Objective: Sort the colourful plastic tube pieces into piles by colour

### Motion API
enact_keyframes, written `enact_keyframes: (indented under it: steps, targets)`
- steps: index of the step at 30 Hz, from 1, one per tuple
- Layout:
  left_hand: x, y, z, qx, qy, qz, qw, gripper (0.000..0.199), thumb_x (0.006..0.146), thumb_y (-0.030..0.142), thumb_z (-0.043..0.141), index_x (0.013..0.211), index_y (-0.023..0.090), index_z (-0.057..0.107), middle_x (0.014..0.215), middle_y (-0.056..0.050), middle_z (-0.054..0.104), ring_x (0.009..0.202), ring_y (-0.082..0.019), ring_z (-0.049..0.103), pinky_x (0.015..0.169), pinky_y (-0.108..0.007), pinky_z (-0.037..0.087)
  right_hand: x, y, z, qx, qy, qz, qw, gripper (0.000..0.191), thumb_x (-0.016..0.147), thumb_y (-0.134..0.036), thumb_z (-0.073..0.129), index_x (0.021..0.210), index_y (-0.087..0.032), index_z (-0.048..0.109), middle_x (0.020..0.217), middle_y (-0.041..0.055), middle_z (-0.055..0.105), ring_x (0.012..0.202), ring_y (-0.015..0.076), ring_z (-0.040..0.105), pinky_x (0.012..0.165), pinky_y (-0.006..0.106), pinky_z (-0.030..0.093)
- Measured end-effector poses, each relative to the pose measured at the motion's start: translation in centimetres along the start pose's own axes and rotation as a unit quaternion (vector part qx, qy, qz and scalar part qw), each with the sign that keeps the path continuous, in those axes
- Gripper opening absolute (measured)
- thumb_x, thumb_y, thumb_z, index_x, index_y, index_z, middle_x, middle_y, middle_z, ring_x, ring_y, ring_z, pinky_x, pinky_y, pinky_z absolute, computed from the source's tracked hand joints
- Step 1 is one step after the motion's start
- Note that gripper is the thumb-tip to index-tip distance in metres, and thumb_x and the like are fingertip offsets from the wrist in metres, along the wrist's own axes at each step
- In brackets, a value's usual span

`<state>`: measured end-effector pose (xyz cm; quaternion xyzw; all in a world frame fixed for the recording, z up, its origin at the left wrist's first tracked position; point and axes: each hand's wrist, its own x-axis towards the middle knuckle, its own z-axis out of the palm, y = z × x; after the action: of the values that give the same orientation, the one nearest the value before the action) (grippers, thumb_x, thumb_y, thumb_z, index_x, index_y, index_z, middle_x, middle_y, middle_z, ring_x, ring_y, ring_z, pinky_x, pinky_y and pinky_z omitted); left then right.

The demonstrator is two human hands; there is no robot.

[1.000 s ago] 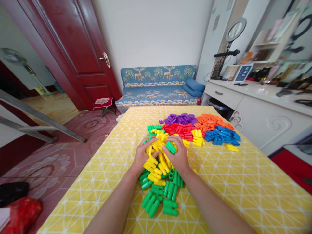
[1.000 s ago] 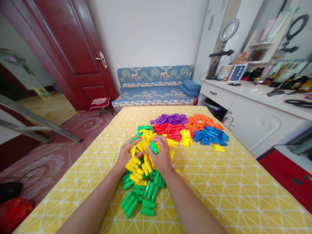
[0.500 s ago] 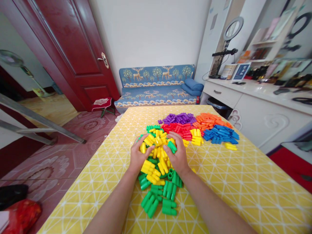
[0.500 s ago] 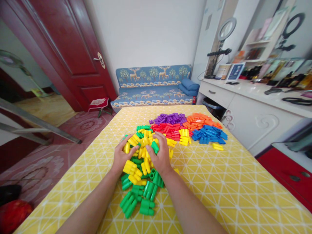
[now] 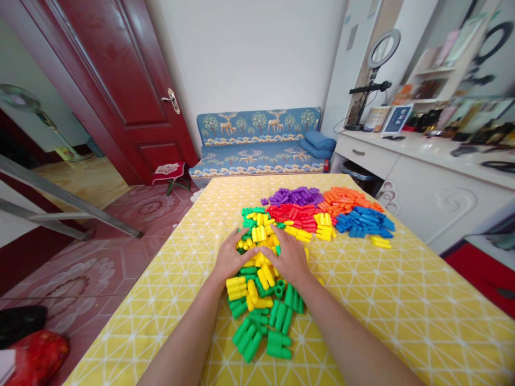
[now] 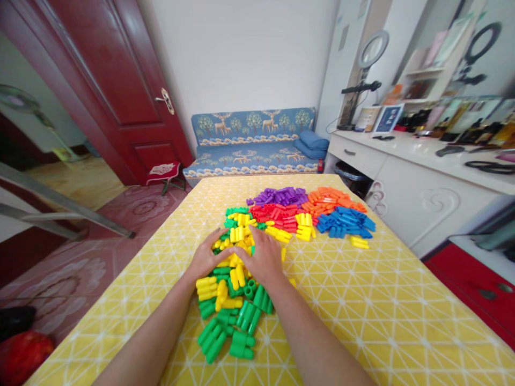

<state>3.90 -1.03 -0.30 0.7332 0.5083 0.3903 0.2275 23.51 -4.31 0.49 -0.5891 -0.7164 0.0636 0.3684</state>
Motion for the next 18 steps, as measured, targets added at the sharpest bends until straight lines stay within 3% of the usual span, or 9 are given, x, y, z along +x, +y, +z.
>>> enact_keyframes:
  steps: [6, 14, 18]
  targets:
    - [0.0, 1.0, -0.4, -0.036, -0.019, 0.058, 0.997, 0.050, 0.077, 0.042, 0.070, 0.123, 0.025, 0.063, 0.133, -0.009, 0.060, 0.126, -0.028, 0.053, 0.109, -0.047, 0.039, 0.1, -0.5, -0.4, 0.030, -0.018, -0.022, 0.999, 0.067, 0.081, -0.060, 0.059, 0.136, -0.022, 0.050, 0.128, 0.0130, 0.060, 0.118, 0.0320, 0.055, 0.100, 0.050, 0.043]
    - [0.1, 1.6, 0.3, -0.105, 0.036, 0.105, 0.988, 0.026, 0.078, 0.033, 0.069, 0.102, 0.023, 0.071, 0.119, -0.008, 0.066, 0.116, -0.024, 0.059, 0.105, -0.042, 0.043, 0.3, -0.2, 0.2, 0.192, 0.063, -0.015, 0.979, 0.044, 0.077, -0.029, 0.064, 0.120, -0.025, 0.059, 0.119, 0.0050, 0.064, 0.112, 0.0236, 0.059, 0.101, 0.042, 0.045]
    - [-0.1, 2.1, -0.2, -0.126, 0.029, 0.120, 0.984, 0.030, 0.079, 0.031, 0.069, 0.109, 0.024, 0.069, 0.127, -0.008, 0.061, 0.121, -0.024, 0.055, 0.107, -0.043, 0.041, 0.1, -0.8, -0.6, 0.272, 0.046, -0.032, 0.961, 0.036, 0.082, -0.035, 0.063, 0.117, -0.025, 0.061, 0.117, 0.0039, 0.066, 0.111, 0.0226, 0.060, 0.097, 0.040, 0.047]
